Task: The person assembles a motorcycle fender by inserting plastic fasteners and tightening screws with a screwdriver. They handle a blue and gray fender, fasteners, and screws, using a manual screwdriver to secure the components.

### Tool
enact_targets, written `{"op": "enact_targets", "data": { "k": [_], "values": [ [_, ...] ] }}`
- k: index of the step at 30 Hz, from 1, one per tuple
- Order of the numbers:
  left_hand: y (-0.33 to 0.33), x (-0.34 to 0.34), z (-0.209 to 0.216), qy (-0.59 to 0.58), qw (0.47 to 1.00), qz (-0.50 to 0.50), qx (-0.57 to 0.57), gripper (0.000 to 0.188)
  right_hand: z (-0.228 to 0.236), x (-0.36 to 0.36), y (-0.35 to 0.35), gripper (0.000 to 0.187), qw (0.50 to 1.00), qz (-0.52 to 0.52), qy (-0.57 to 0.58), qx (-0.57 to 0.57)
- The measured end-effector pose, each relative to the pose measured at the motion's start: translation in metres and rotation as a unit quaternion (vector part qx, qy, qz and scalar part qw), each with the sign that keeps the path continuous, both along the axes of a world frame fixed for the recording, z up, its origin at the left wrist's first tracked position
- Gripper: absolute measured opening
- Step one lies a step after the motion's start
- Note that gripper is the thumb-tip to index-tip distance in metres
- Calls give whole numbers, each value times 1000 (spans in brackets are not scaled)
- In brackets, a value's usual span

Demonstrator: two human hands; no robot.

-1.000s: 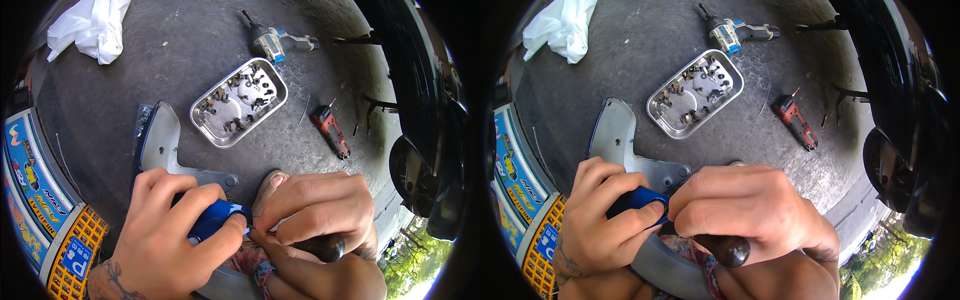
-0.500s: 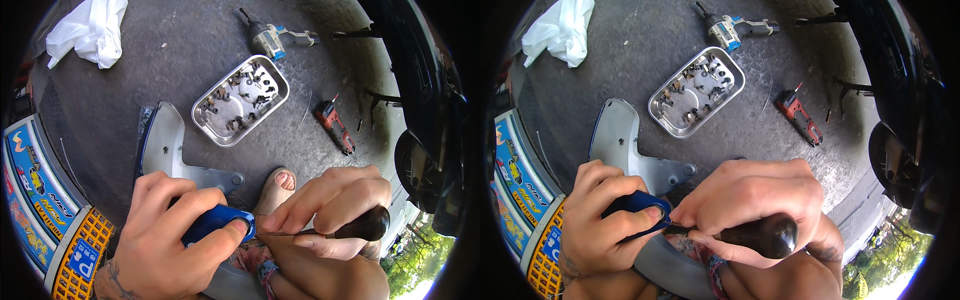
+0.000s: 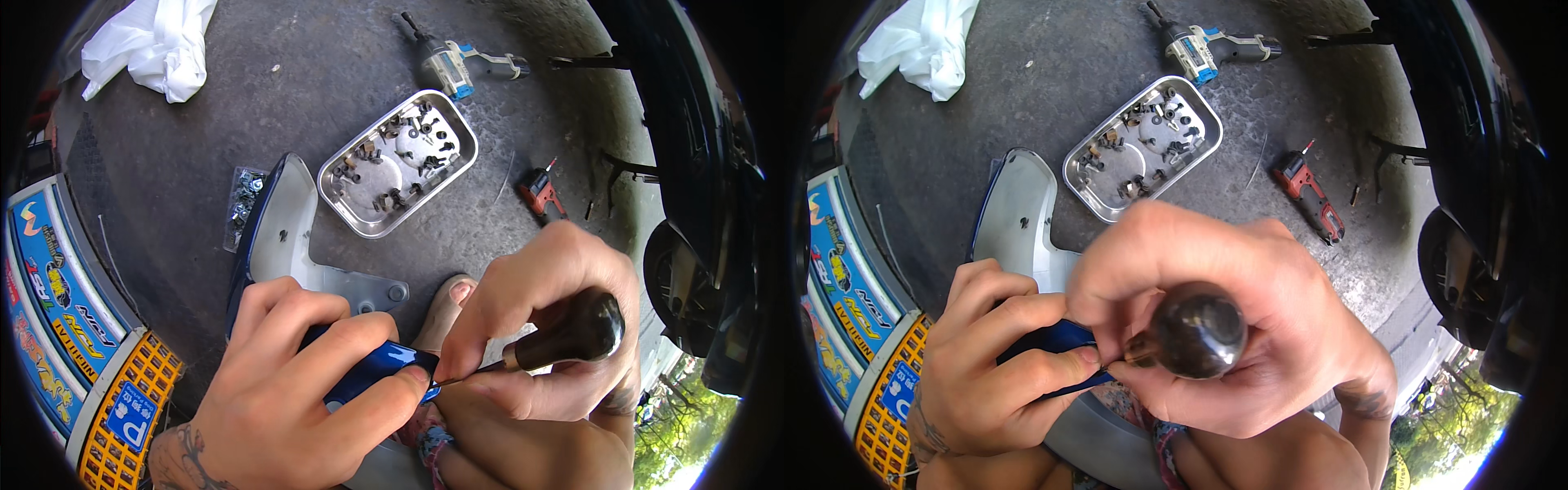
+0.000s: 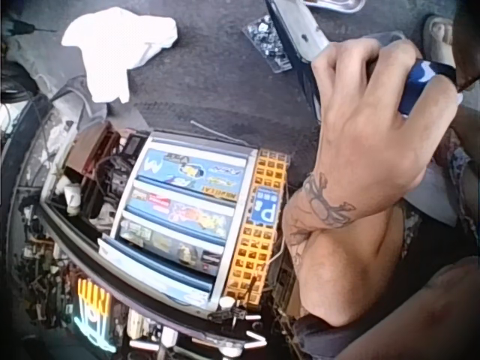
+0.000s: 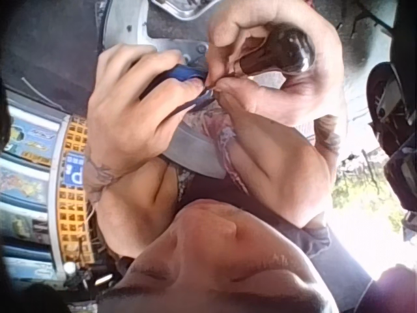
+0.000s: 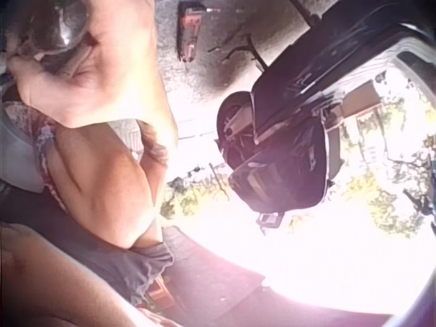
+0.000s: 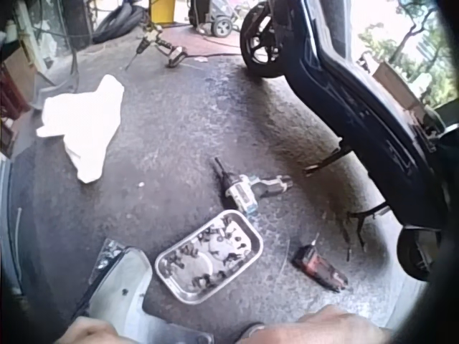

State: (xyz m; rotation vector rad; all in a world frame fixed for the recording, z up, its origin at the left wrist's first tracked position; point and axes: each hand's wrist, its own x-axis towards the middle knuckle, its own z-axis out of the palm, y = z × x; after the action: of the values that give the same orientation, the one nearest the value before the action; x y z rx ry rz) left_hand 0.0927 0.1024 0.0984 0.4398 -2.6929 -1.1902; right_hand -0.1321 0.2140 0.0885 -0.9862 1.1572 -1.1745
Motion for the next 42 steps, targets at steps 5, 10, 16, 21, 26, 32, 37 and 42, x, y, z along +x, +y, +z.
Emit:
{"op": "enact_targets", "data": {
  "k": [5,10,16,21,26,32,37,42],
  "values": [
    [-2,-2,1,2,1000,2,24,28,-9,-5,-15,61,997,29,-50,-51],
    [-1,-3,0,7,999,18,36,30,-3,12,-10,63,970,-132,-190,70],
    [-2,-1,0,14,998,29,51,32,-1,-11,-19,63,997,75,11,-14],
    [-5,1,0,10,998,26,58,33,0,-12,-8,62,995,90,31,-20],
    [-6,0,-1,10,998,22,60,34,-6,-2,10,62,999,33,-7,-13],
    [-5,-1,-2,5,998,18,57,34,-11,5,21,61,1000,-9,-5,-18],
    [-6,0,-4,-5,998,18,59,35,-9,8,20,59,998,-14,61,-30],
    [-7,-2,-5,-19,997,21,68,35,-8,16,23,58,995,-58,71,-35]
  ]
}}
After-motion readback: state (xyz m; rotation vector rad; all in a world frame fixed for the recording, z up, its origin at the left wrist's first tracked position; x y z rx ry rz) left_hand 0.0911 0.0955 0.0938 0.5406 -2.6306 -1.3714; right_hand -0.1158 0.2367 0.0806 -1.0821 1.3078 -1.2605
